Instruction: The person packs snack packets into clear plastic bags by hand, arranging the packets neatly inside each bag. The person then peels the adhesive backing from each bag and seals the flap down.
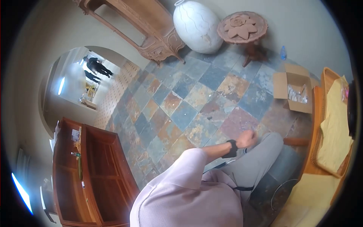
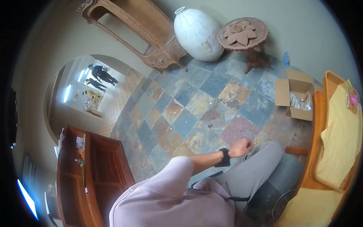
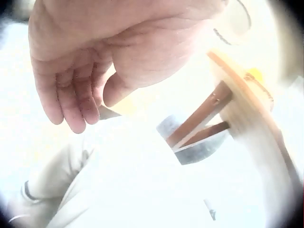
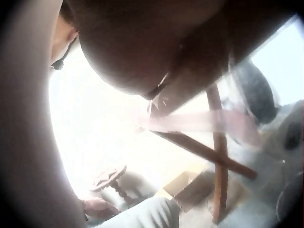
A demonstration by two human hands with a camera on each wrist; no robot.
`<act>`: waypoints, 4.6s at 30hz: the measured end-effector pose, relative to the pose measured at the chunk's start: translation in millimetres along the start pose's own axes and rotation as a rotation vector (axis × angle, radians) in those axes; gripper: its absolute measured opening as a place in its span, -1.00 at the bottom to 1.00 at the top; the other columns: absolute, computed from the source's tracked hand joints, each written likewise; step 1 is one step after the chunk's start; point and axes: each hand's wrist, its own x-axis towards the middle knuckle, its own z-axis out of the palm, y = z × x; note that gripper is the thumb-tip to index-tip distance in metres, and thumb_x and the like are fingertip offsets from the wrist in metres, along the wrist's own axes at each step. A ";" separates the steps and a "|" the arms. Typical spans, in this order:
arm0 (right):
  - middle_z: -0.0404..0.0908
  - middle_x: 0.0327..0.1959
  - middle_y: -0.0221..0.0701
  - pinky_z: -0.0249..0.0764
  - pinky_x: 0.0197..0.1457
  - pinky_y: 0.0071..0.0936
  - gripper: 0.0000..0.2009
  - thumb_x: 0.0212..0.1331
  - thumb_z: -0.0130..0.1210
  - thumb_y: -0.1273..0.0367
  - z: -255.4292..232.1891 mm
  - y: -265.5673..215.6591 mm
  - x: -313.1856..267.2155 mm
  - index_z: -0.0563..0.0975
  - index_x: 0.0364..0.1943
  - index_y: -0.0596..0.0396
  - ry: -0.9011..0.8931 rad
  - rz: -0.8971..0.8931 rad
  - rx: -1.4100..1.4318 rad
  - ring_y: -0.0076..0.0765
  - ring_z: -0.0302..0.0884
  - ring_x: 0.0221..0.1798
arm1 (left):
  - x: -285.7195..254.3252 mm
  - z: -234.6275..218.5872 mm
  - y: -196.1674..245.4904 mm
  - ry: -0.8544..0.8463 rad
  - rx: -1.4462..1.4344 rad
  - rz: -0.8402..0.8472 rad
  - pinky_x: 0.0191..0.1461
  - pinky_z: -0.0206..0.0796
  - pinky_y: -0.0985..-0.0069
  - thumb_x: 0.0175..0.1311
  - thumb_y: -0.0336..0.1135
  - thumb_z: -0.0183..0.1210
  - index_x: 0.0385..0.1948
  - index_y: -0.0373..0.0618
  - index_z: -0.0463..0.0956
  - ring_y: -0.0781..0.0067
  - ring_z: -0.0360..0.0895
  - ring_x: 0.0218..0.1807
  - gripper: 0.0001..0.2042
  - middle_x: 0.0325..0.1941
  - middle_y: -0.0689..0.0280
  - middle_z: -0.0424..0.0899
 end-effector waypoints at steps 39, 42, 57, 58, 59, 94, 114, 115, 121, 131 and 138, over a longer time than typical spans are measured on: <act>0.44 0.39 0.05 0.15 0.59 0.11 -0.29 0.06 0.35 0.40 -184.9 -30.0 17.3 0.37 0.37 0.30 -0.110 0.300 0.186 0.22 0.34 0.48 | -88.0 52.4 290.3 -0.180 -0.326 1.098 -0.35 0.46 0.37 0.28 -0.53 0.22 -0.05 -0.24 0.61 0.23 0.59 -0.44 -0.78 -0.18 0.10 0.67; 0.49 0.33 0.06 0.26 0.52 -0.01 -0.36 0.17 0.30 0.37 -207.7 -3.3 41.4 0.38 0.35 0.31 -0.047 0.359 0.068 0.21 0.41 0.41 | -88.6 57.6 293.0 -0.184 -0.348 1.099 -0.39 0.41 0.44 0.27 -0.50 0.26 -0.11 -0.26 0.64 0.35 0.54 -0.50 -0.81 -0.27 0.14 0.65; 0.59 0.18 0.18 0.45 0.34 -0.07 -0.44 0.22 0.18 0.12 -59.0 244.7 100.4 0.57 0.15 0.34 -0.154 1.039 0.189 0.22 0.53 0.29 | -86.9 60.5 290.2 -0.112 -0.297 1.041 -0.36 0.37 0.45 0.26 -0.49 0.25 -0.15 -0.34 0.66 0.41 0.49 -0.50 -0.83 -0.30 0.16 0.68; 0.54 0.25 0.15 0.43 0.37 -0.07 -0.42 0.22 0.18 0.10 -61.7 240.9 102.5 0.57 0.18 0.29 -0.197 1.050 0.055 0.21 0.45 0.36 | -86.3 61.8 291.2 -0.108 -0.300 1.030 -0.36 0.37 0.44 0.26 -0.49 0.25 -0.16 -0.34 0.66 0.40 0.49 -0.50 -0.83 -0.31 0.16 0.68; 0.50 0.33 0.12 0.41 0.40 -0.06 -0.41 0.22 0.19 0.07 -64.3 237.3 104.1 0.57 0.21 0.24 -0.241 1.062 -0.077 0.20 0.37 0.44 | -85.1 62.2 293.6 -0.109 -0.294 1.036 -0.36 0.37 0.44 0.26 -0.49 0.25 -0.16 -0.34 0.66 0.40 0.49 -0.50 -0.83 -0.31 0.16 0.68; 0.71 0.09 -0.05 0.61 0.24 -0.18 -0.53 0.08 0.32 0.21 -89.0 238.9 105.4 0.66 0.05 0.22 -0.174 1.148 -0.169 0.08 0.67 0.19 | -85.7 65.6 286.9 -0.084 -0.306 1.007 -0.38 0.35 0.41 0.27 -0.47 0.25 -0.19 -0.35 0.67 0.39 0.47 -0.53 -0.84 -0.39 0.15 0.65; 0.65 0.17 -0.02 0.56 0.27 -0.03 -0.58 0.30 0.14 0.17 -86.4 247.1 87.0 0.62 0.11 0.15 -0.284 1.005 -0.118 0.13 0.62 0.23 | -86.3 66.0 286.3 -0.070 -0.337 1.047 -0.39 0.35 0.44 0.27 -0.47 0.26 -0.18 -0.35 0.67 0.44 0.46 -0.53 -0.83 -0.41 0.17 0.63; 0.65 0.17 -0.02 0.56 0.27 -0.03 -0.58 0.30 0.14 0.17 -88.9 243.1 87.8 0.62 0.11 0.15 -0.280 0.995 -0.117 0.13 0.62 0.23 | -86.5 65.5 286.4 -0.067 -0.332 1.061 -0.39 0.35 0.45 0.26 -0.47 0.26 -0.18 -0.35 0.67 0.44 0.46 -0.53 -0.83 -0.40 0.18 0.64; 0.69 0.05 0.06 0.57 0.25 -0.01 -0.49 0.16 0.30 0.20 -83.4 251.5 73.7 0.53 0.16 0.18 -0.025 1.076 -0.158 0.19 0.65 0.16 | -84.0 65.0 282.6 -0.070 -0.371 1.195 -0.41 0.36 0.50 0.22 -0.52 0.27 -0.08 -0.31 0.65 0.46 0.49 -0.49 -0.77 -0.21 0.16 0.67; 0.68 0.03 -0.30 0.68 -0.20 -0.61 -0.42 0.18 0.23 0.52 -160.2 157.6 43.9 0.34 0.32 0.27 0.412 0.786 0.852 -0.52 0.68 -0.14 | -95.5 46.1 273.5 -0.155 -0.360 1.359 -0.46 0.38 0.62 0.21 -0.58 0.30 -0.06 -0.29 0.66 0.57 0.56 -0.44 -0.75 0.05 0.08 0.62; 0.64 0.12 -0.37 0.62 -0.07 -0.50 -0.32 0.05 0.25 0.68 -169.3 -13.3 -0.7 0.40 0.37 0.15 0.164 0.508 1.024 -0.51 0.71 -0.11 | -125.4 38.8 293.8 -0.167 -0.281 1.244 -0.50 0.35 0.53 0.28 -0.55 0.30 -0.17 -0.26 0.71 0.54 0.51 -0.57 -0.87 -0.16 0.19 0.70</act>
